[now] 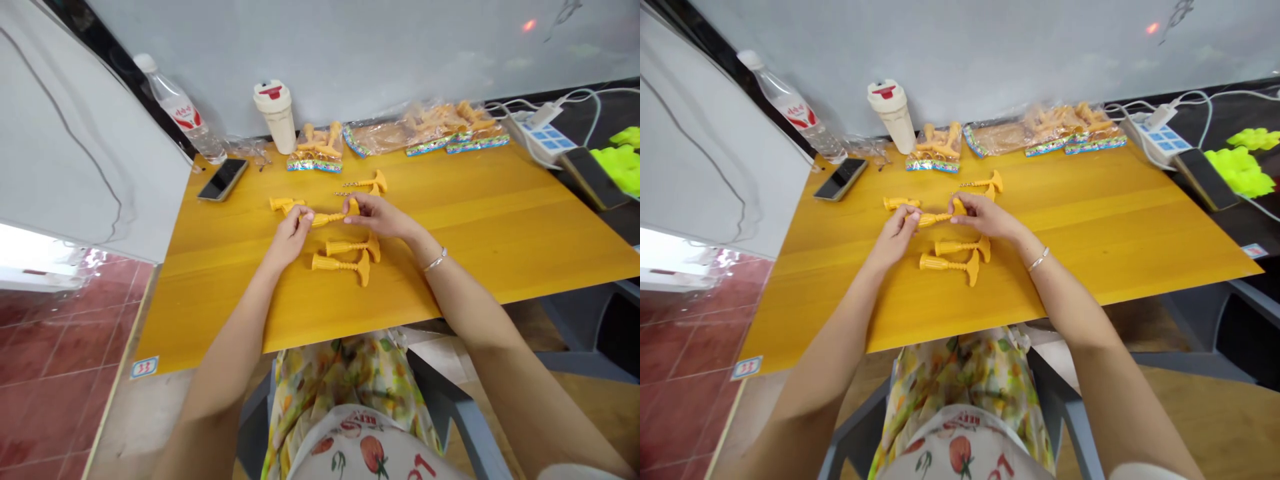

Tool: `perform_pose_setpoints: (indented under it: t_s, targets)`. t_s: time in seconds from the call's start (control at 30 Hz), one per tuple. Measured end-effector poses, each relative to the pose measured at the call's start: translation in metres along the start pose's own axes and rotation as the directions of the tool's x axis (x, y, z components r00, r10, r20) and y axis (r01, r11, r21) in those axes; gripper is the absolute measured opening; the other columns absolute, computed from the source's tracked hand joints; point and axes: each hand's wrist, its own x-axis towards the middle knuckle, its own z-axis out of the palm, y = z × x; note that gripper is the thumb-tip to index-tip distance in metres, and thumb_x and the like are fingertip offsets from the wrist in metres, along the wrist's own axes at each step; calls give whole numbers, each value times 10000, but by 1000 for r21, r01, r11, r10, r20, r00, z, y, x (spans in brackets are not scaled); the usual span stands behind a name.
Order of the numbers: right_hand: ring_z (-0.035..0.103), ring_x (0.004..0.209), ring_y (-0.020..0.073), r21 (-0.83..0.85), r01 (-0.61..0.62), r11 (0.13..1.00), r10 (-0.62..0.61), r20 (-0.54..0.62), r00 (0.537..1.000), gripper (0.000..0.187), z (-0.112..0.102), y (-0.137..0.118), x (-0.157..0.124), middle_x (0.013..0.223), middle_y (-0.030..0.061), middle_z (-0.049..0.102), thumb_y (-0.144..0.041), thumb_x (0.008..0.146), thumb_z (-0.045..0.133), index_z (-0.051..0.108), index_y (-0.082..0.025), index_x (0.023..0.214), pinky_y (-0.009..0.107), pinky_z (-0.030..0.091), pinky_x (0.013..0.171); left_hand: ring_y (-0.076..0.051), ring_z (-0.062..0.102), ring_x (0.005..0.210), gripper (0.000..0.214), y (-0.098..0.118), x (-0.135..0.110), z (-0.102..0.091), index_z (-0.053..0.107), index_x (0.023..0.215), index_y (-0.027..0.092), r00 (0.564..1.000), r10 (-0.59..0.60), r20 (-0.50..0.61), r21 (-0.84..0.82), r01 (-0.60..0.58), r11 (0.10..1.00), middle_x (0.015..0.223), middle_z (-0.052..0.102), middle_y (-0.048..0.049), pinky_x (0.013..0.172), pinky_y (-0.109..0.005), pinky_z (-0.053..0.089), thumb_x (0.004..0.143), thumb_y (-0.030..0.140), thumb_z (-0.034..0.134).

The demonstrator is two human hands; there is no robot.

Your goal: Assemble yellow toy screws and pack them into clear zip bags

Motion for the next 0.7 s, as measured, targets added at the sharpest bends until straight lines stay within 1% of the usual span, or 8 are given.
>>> perform_pose_setpoints:
  t_s: [0.07, 0.13, 0.23, 0.3, 0.43, 0.5, 0.6, 0.7]
  targets:
    - [470, 723, 145, -45, 51, 998, -49, 48, 998, 192, 0, -1, -2, 780, -16, 549, -394, 890, 584, 601, -207, 928, 270, 413, 711, -149, 509, 645, 254, 3, 1, 1, 508, 825, 230, 993, -114, -33, -97, 111, 989, 690, 469, 15, 684, -294, 486, 969, 437, 475]
    - [513, 780, 156, -113, 119, 986, -109, 94, 990, 133, 2, -3, -3, 835, 7, 587, -303, 903, 509, 593, -212, 856, 286, 429, 772, -134, 464, 589, 260, 5, 3, 2, 462, 758, 227, 968, -243, -57, -182, 229, 956, 649, 402, 27, 616, -278, 469, 951, 399, 492]
    - [560, 929, 181, -285, 227, 931, -198, 126, 972, 198, 6, -8, -4, 981, 54, 634, -171, 880, 422, 603, -216, 813, 317, 429, 880, -120, 443, 548, 251, 7, 5, 1, 458, 742, 223, 910, -413, -44, -271, 387, 881, 650, 386, 28, 545, -265, 424, 926, 383, 518]
    - [551, 989, 199, -433, 263, 862, -240, 109, 965, 251, 8, -13, -4, 1060, 76, 638, -139, 883, 399, 623, -220, 803, 334, 420, 900, -107, 400, 480, 268, 8, 6, -2, 450, 740, 225, 880, -476, 1, -322, 451, 833, 608, 349, 41, 487, -253, 354, 922, 408, 525]
    - [510, 1011, 223, -670, 249, 699, -282, 61, 957, 376, 9, -21, -6, 1157, 85, 631, -184, 975, 340, 650, -229, 766, 348, 410, 861, -62, 235, 352, 361, 15, 4, -10, 397, 689, 229, 852, -474, 220, -455, 520, 723, 480, 258, 82, 387, -213, 206, 923, 474, 519]
    - [492, 947, 211, -730, 269, 629, -355, 38, 934, 398, 8, -21, -7, 1151, 66, 638, -205, 1006, 342, 654, -230, 760, 344, 401, 809, -49, 190, 329, 383, 18, 2, -15, 416, 655, 216, 809, -445, 383, -490, 586, 645, 421, 240, 88, 360, -192, 192, 927, 473, 498]
    - [455, 851, 184, -782, 359, 509, -536, 38, 843, 350, 8, -16, -11, 1126, 27, 653, -220, 1020, 409, 647, -235, 764, 336, 369, 734, -40, 183, 309, 422, 22, 1, -20, 481, 607, 183, 714, -431, 552, -471, 693, 545, 362, 240, 79, 341, -166, 206, 929, 455, 458]
    - [440, 829, 171, -810, 415, 414, -641, 64, 764, 290, 8, -10, -14, 1120, -1, 657, -234, 1012, 473, 644, -251, 778, 332, 352, 709, -42, 177, 288, 467, 22, 2, -22, 496, 566, 173, 665, -445, 600, -446, 740, 504, 332, 217, 75, 326, -162, 205, 931, 459, 437]
